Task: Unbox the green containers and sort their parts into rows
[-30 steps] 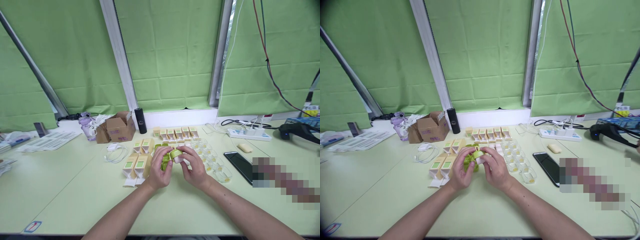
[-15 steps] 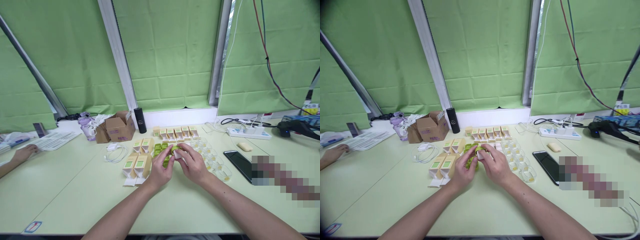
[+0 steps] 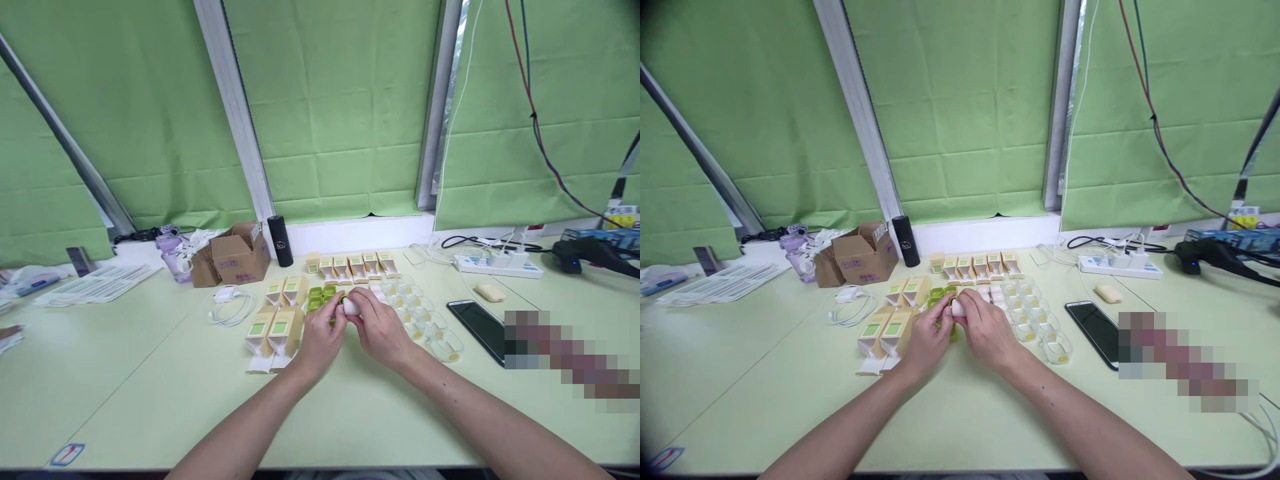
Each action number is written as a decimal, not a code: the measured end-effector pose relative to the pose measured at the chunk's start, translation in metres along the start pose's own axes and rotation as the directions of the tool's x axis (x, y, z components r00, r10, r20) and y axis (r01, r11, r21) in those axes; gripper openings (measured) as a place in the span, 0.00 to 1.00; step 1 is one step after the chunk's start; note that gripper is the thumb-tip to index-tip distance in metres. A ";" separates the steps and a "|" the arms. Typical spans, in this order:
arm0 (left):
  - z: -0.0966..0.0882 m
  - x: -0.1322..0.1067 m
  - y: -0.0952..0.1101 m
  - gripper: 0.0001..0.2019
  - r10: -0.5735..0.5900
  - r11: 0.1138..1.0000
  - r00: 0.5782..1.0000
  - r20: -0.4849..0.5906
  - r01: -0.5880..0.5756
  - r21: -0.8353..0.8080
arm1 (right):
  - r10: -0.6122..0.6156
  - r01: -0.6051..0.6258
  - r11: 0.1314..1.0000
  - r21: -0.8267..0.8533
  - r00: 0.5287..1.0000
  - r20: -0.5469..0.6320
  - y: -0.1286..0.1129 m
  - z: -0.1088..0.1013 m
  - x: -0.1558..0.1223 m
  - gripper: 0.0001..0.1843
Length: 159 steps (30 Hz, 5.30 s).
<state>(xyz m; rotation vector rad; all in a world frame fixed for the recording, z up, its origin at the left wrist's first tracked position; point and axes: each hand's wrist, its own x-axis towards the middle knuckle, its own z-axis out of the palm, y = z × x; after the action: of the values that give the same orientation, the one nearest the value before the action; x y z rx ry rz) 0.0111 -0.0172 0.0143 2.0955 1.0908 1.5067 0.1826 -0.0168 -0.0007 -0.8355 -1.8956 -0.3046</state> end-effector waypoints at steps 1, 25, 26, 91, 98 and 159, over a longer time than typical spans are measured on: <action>-0.001 0.000 0.000 0.16 0.011 1.000 1.000 0.001 -0.011 0.012 | 0.020 -0.020 0.999 0.034 1.000 0.002 0.000 0.000 0.000 0.18; 0.003 0.007 -0.009 0.19 -0.120 0.990 0.993 0.014 0.120 -0.080 | 0.667 -0.580 0.290 0.762 0.693 0.274 0.006 0.007 0.006 0.26; 0.003 0.007 -0.011 0.19 -0.149 0.983 0.989 0.010 0.149 -0.104 | 0.690 -0.567 0.239 0.788 0.671 0.273 0.010 0.007 0.007 0.27; 0.003 0.009 -0.009 0.31 -0.327 0.828 0.943 -0.064 0.254 -0.500 | 0.279 -0.021 0.882 -0.471 0.829 0.484 0.012 -0.069 -0.034 0.17; 0.003 0.008 -0.010 0.30 -0.327 0.824 0.943 -0.066 0.250 -0.508 | 0.284 -0.024 0.881 -0.473 0.826 0.487 0.012 -0.069 -0.034 0.17; 0.005 -0.005 0.000 0.20 -0.081 0.947 0.996 0.021 0.083 -0.309 | 0.312 -0.271 0.877 0.396 0.949 -0.040 -0.014 -0.006 -0.008 0.20</action>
<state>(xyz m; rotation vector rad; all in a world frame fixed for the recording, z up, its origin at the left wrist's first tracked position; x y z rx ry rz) 0.0152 -0.0201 0.0093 1.8177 0.8614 1.5172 0.1795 -0.0338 -0.0030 -0.8019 -1.6278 0.2071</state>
